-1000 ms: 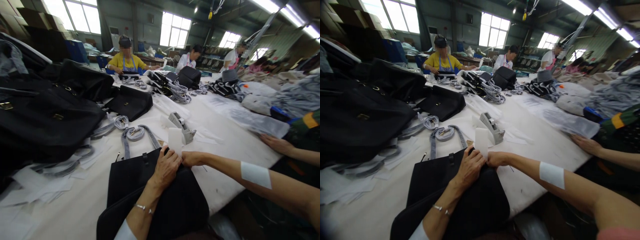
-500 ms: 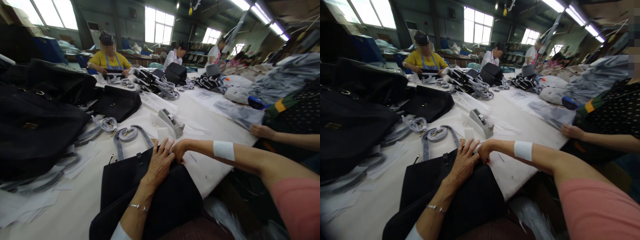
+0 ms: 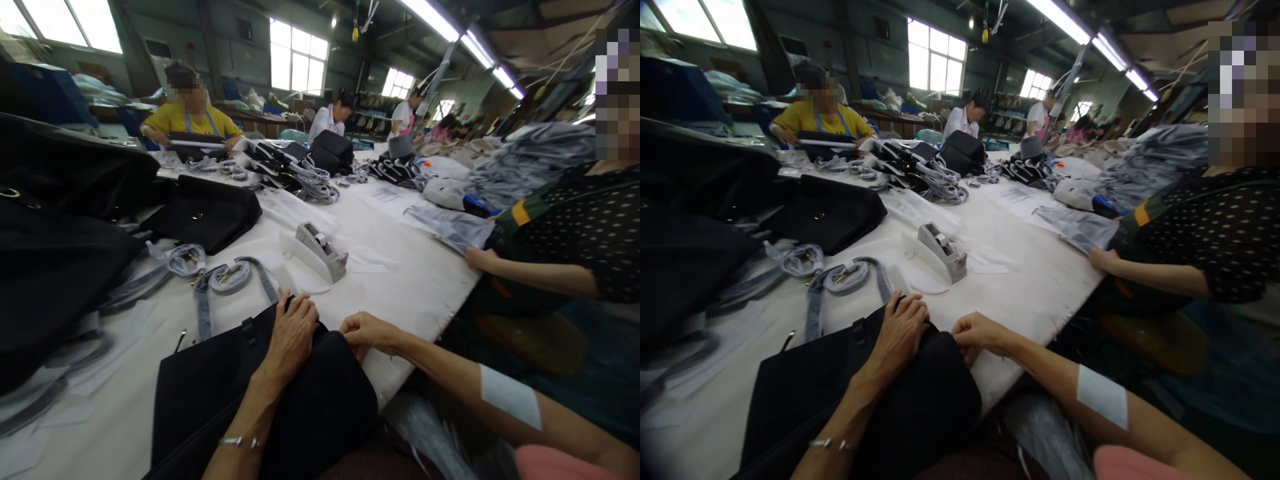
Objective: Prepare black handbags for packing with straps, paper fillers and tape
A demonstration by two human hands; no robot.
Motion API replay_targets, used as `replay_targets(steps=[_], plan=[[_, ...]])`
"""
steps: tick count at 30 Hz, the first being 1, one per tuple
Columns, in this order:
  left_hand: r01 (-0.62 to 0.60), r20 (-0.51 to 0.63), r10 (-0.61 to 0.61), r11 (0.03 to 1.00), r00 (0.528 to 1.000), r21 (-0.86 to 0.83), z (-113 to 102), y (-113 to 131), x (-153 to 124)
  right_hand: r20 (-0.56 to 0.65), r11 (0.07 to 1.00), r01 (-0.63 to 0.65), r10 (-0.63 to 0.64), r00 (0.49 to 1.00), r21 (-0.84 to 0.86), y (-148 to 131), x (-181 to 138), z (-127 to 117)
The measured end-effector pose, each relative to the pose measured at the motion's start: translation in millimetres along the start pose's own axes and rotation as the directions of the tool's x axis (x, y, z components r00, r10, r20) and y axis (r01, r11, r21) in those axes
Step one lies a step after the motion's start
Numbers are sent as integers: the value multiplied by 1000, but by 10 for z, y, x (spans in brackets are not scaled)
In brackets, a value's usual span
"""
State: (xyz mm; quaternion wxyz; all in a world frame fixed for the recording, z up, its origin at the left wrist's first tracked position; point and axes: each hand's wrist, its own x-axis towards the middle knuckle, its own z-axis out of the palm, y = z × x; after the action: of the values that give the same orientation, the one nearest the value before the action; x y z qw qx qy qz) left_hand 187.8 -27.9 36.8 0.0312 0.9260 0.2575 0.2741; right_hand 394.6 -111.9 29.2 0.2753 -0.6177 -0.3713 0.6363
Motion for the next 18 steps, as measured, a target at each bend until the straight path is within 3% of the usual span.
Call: replay_targets(steps=[4,10,16,18], plan=[[5,-13,-5,1000,1000,-13,-2,-13,1,84,998,-52,49,995,36,-9,-16,-1],[-15,-55,14,1000,998,-19,18,-51,17,142,998,63,-65,988,20,-6,-12,3],[-70,-112,64,996,992,-55,47,-79,-4,2,975,153,-154,988,-162,-247,246,47],[-71,-138,63,996,988,-53,35,-66,-17,68,959,220,-211,975,-178,-395,296,43]])
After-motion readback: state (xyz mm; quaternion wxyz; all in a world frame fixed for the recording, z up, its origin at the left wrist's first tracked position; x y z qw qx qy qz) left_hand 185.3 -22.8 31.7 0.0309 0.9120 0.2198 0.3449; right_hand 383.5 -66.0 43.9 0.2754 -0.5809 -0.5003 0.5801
